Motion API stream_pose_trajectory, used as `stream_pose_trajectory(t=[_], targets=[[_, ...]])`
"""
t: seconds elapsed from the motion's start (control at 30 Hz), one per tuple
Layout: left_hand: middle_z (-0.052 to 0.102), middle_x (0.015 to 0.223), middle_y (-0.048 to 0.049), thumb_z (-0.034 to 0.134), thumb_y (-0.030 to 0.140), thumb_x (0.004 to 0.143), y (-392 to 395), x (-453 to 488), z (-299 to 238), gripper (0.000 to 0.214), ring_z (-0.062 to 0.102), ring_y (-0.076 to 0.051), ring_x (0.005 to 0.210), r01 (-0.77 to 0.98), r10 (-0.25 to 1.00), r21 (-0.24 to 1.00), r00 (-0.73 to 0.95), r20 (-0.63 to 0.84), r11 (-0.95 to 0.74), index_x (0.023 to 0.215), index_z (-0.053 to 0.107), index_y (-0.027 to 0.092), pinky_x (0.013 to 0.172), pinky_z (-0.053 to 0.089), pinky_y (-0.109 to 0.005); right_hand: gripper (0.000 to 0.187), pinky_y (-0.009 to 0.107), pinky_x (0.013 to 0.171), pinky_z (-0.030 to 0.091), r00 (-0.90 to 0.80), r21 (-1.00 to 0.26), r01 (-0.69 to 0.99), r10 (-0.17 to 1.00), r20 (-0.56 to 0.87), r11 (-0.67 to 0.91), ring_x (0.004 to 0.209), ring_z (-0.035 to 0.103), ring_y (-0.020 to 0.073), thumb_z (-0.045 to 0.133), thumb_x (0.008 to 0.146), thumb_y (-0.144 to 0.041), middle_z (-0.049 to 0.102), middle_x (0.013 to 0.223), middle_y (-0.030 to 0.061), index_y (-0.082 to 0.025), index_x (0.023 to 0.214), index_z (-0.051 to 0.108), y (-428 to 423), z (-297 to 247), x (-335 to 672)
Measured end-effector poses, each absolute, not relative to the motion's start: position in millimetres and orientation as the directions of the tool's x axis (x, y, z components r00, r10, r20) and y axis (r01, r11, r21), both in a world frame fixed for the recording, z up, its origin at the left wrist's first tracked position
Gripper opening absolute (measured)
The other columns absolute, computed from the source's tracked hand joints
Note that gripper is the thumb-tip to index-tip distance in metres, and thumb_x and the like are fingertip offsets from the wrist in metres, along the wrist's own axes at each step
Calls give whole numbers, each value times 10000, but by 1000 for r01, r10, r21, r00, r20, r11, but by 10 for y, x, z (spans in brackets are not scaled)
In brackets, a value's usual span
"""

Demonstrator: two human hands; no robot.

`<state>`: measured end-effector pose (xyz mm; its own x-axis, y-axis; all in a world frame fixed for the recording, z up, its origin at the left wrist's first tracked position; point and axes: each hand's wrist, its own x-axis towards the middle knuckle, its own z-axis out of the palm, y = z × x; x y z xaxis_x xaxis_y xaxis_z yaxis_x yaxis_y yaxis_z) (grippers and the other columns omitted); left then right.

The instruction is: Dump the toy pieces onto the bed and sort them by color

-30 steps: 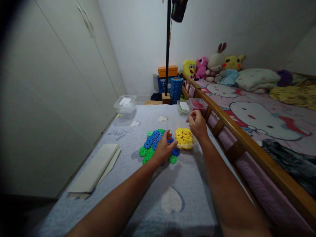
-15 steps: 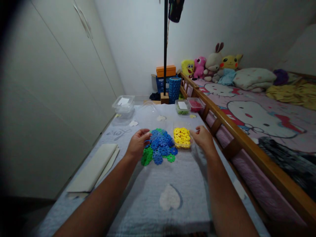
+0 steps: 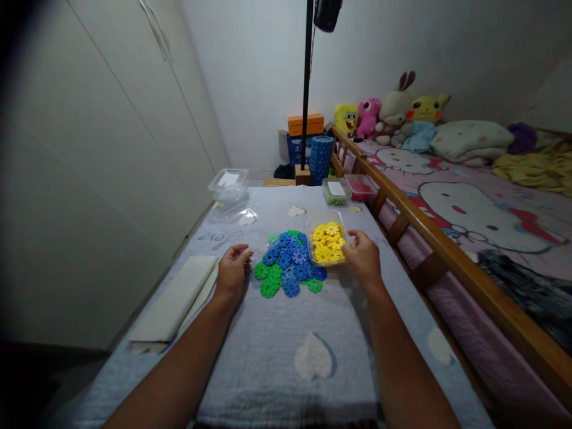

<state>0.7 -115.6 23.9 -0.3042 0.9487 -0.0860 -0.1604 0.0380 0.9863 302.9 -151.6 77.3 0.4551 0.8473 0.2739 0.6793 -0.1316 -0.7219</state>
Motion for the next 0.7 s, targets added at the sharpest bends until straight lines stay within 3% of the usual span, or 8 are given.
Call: stream_pose_trajectory(t=[0.1, 0.2, 0.3, 0.43, 0.57, 0.7], targets=[[636, 729, 24, 695, 360, 633, -1130, -12, 224, 366, 545, -104, 622, -168, 945, 986, -318, -78, 25, 939, 616, 175, 585, 427, -228, 424, 272, 572, 373, 324, -661, 750, 885, 333, -25, 510, 503, 151, 535, 707, -265, 497, 533, -56, -133, 1068, 714, -1565, 919, 2875], [630, 718, 28, 698, 348, 624, -1121, -28, 227, 373, 545, -103, 615, -186, 940, 982, -329, -91, 30, 944, 623, 173, 576, 427, -223, 422, 278, 607, 410, 196, -539, 841, 903, 383, 46, 548, 555, 165, 545, 726, -215, 594, 592, -23, -152, 1103, 724, -1564, 969, 2695], [618, 709, 34, 701, 330, 612, -1119, -43, 233, 372, 541, -98, 604, -209, 936, 977, -332, -115, 46, 940, 631, 172, 566, 428, -217, 405, 294, 691, 462, 86, -363, 927, 890, 447, 93, 728, 650, 208, 536, 772, -161, 735, 825, 55, -175, 1130, 725, -1499, 931, 2565], [613, 710, 37, 699, 327, 608, -1112, -54, 222, 356, 540, -91, 590, -231, 933, 972, -337, -130, 52, 921, 636, 171, 557, 431, -211, 398, 298, 737, 476, 7, -172, 981, 882, 472, 84, 895, 675, 230, 508, 835, -118, 754, 1033, 87, -198, 1172, 706, -1322, 864, 2527], [587, 675, 50, 703, 320, 611, -1105, -51, 207, 330, 527, -84, 569, -229, 932, 972, -342, -123, 44, 899, 638, 172, 548, 421, -203, 388, 301, 716, 462, 7, -91, 995, 878, 478, 42, 875, 664, 232, 497, 867, -109, 737, 1034, 93, -194, 1192, 691, -1141, 850, 2541], [578, 669, 57, 708, 318, 613, -1096, -52, 189, 325, 524, -83, 565, -239, 930, 970, -344, -127, 44, 896, 632, 176, 543, 420, -201, 400, 308, 755, 475, -68, -67, 991, 877, 477, 113, 909, 648, 237, 479, 898, -106, 717, 1041, 100, -190, 1241, 666, -1129, 884, 2466]])
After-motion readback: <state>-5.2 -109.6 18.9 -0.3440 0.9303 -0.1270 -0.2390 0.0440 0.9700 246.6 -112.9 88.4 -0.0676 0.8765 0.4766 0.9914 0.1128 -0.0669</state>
